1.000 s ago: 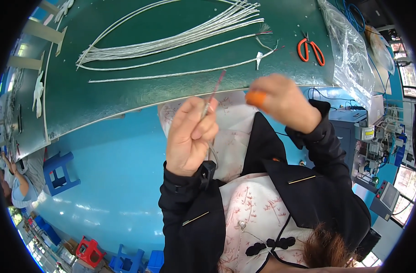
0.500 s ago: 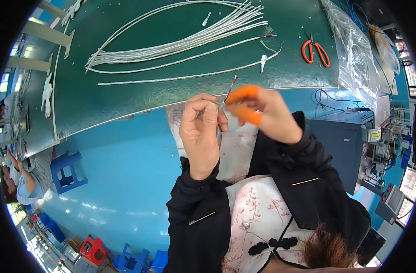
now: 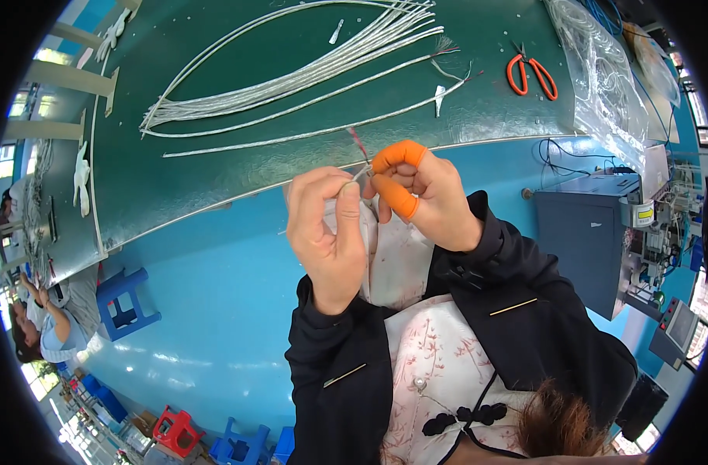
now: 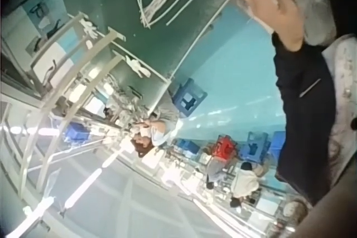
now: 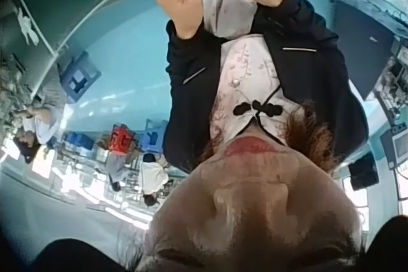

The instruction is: The person prepares a cable by pulling back the outer shielding and trimming the excess with shears. They then separate the internal colored wires and twist them together by hand.

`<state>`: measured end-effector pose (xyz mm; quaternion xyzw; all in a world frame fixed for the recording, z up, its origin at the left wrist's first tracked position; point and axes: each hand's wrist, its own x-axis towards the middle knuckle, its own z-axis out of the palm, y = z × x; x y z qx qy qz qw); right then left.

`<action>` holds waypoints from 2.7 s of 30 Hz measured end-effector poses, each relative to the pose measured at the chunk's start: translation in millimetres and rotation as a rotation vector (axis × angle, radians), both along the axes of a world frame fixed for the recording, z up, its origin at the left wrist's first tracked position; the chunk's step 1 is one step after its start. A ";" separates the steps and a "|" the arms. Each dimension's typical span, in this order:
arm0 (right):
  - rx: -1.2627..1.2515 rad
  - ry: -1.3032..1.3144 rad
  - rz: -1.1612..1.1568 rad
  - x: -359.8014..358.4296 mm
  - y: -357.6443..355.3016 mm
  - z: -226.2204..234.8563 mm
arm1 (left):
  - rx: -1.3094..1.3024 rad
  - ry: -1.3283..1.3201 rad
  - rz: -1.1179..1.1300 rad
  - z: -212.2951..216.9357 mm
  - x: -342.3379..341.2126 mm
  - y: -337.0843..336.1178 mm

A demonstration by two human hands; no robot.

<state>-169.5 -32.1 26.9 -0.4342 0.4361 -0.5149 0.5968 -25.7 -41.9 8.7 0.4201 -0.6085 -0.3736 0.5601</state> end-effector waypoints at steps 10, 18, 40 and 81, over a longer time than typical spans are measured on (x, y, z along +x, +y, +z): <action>-0.307 0.553 -0.142 -2.3 -0.7 -13.5 | 0.181 -0.119 -0.098 2.3 28.1 2.5; -0.418 0.596 -0.139 -2.9 -0.5 -6.5 | 0.004 -0.294 0.014 28.7 26.0 -4.2; -0.027 0.219 0.112 -9.0 -0.4 3.6 | -0.252 -0.470 0.022 19.6 13.6 -6.7; 0.283 -0.290 0.211 -21.2 -3.7 -8.7 | -0.315 -0.536 0.037 20.1 9.2 -8.6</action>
